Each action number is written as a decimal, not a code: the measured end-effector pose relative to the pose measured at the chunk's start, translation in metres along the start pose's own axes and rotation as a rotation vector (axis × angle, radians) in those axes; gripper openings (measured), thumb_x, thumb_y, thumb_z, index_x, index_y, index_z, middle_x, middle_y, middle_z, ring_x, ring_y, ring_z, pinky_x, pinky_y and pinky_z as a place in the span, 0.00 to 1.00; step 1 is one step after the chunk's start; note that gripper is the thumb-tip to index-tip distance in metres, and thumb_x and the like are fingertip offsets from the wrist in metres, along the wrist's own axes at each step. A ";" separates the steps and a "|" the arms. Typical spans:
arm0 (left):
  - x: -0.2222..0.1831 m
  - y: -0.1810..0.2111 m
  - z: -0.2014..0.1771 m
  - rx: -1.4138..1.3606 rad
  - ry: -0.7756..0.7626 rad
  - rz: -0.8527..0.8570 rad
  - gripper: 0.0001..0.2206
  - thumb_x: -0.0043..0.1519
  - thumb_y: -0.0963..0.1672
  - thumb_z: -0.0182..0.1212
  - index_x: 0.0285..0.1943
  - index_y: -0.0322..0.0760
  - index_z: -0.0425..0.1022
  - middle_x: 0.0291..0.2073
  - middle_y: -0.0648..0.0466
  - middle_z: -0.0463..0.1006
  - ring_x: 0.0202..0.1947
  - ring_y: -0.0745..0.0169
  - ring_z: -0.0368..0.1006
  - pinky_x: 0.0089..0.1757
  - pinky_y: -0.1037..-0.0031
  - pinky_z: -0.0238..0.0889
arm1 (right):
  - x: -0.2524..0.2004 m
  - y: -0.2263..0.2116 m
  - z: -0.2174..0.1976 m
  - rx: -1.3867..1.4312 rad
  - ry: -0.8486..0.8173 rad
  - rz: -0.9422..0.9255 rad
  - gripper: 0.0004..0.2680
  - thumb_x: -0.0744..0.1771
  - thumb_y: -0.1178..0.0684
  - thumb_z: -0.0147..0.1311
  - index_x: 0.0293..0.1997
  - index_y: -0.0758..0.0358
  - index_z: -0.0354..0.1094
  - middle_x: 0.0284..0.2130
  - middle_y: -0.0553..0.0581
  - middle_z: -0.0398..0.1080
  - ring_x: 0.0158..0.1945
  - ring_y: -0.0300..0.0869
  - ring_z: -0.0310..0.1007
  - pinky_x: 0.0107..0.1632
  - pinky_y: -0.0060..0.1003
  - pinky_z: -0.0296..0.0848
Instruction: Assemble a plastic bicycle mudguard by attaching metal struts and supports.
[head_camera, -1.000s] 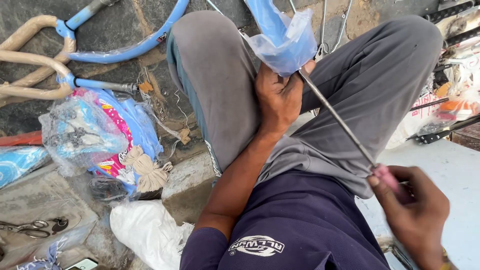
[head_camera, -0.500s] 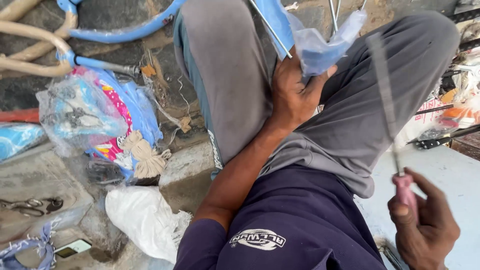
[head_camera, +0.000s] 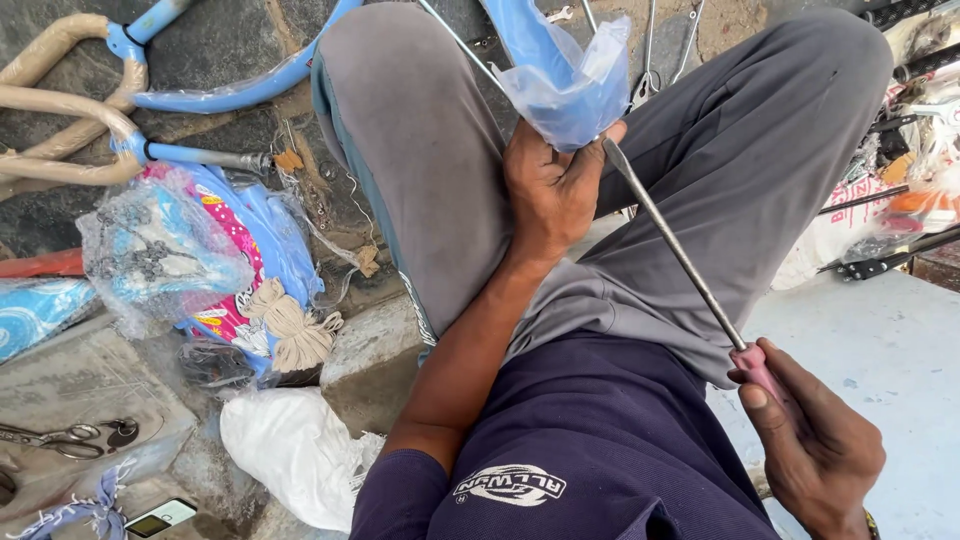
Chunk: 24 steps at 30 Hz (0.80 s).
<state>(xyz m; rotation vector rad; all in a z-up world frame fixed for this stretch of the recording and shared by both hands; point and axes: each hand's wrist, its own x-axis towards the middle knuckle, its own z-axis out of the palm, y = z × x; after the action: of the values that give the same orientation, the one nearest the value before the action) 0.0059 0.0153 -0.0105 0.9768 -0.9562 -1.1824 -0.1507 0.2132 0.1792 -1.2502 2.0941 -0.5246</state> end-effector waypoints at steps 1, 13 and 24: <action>-0.001 -0.001 0.000 -0.015 0.006 -0.016 0.07 0.65 0.39 0.67 0.49 0.34 0.74 0.41 0.55 0.77 0.39 0.69 0.77 0.40 0.76 0.74 | -0.001 0.003 0.000 0.040 0.001 -0.026 0.15 0.69 0.61 0.56 0.62 0.79 0.66 0.49 0.69 0.76 0.54 0.46 0.78 0.59 0.35 0.77; -0.008 -0.006 -0.001 -0.122 0.025 -0.039 0.12 0.64 0.38 0.69 0.51 0.33 0.70 0.42 0.54 0.75 0.42 0.71 0.75 0.44 0.77 0.73 | 0.005 -0.025 0.008 -0.108 0.061 -0.033 0.13 0.67 0.62 0.58 0.57 0.75 0.70 0.44 0.68 0.75 0.46 0.44 0.78 0.43 0.30 0.75; -0.007 0.001 -0.002 -0.073 0.047 -0.070 0.12 0.64 0.38 0.69 0.53 0.33 0.71 0.45 0.51 0.76 0.45 0.67 0.76 0.44 0.76 0.75 | -0.003 -0.015 0.004 -0.327 0.096 -0.170 0.11 0.69 0.61 0.59 0.57 0.76 0.71 0.41 0.67 0.76 0.44 0.42 0.79 0.39 0.25 0.77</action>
<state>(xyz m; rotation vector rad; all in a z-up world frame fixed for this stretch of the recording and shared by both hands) 0.0074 0.0230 -0.0109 0.9814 -0.8421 -1.2390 -0.1368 0.2087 0.1866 -1.6269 2.2290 -0.3275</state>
